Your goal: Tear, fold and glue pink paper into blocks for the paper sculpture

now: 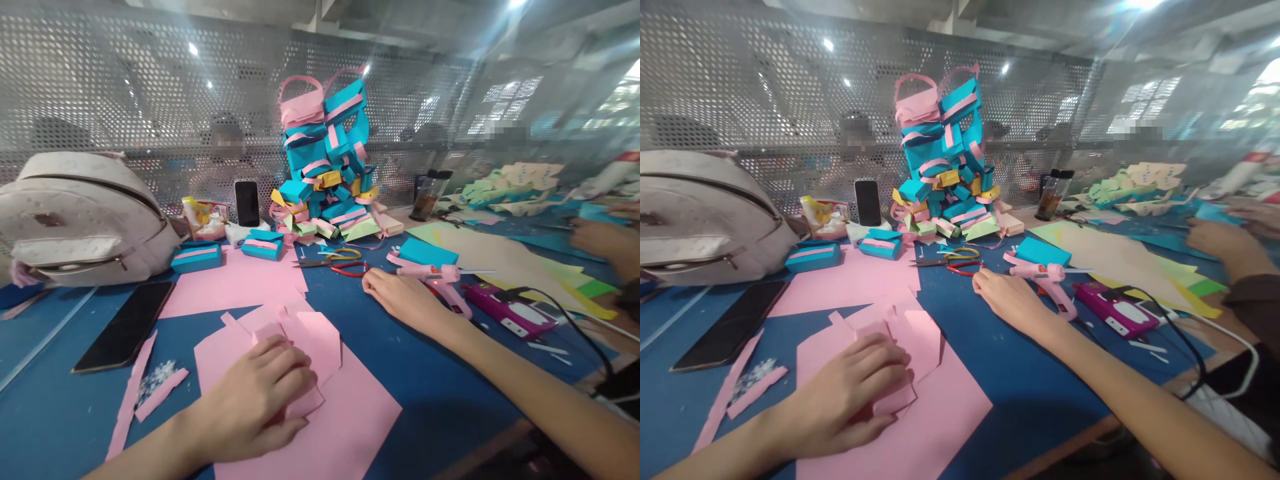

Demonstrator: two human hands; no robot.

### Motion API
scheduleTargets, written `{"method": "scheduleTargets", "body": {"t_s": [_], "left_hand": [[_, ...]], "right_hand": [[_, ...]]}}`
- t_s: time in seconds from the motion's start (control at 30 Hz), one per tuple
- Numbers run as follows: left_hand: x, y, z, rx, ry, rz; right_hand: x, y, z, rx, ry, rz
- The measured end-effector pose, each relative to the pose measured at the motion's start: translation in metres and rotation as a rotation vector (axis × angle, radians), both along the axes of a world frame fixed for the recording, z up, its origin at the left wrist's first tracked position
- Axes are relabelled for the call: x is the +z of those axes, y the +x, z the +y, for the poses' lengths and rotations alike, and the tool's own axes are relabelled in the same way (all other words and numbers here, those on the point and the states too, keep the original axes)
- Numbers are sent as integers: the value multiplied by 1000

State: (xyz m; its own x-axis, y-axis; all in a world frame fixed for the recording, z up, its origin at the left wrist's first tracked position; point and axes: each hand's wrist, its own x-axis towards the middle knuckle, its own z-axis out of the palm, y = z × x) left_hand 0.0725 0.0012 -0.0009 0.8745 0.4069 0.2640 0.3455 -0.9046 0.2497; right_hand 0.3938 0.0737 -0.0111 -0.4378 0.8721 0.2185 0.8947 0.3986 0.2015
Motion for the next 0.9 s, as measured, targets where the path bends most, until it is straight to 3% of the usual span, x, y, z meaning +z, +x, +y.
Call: {"method": "scheduleTargets", "body": {"t_s": [0.2,0.47,0.9], "left_hand": [[0,-1,0,0,-15,43],[-1,0,1,2,-6,43],[1,0,-1,7,-4,0]], "right_hand": [[-2,7,0,81,-80,63],[-3,6,1,88,-69,107],[-3,-6,-3,94,-20,-47]]}}
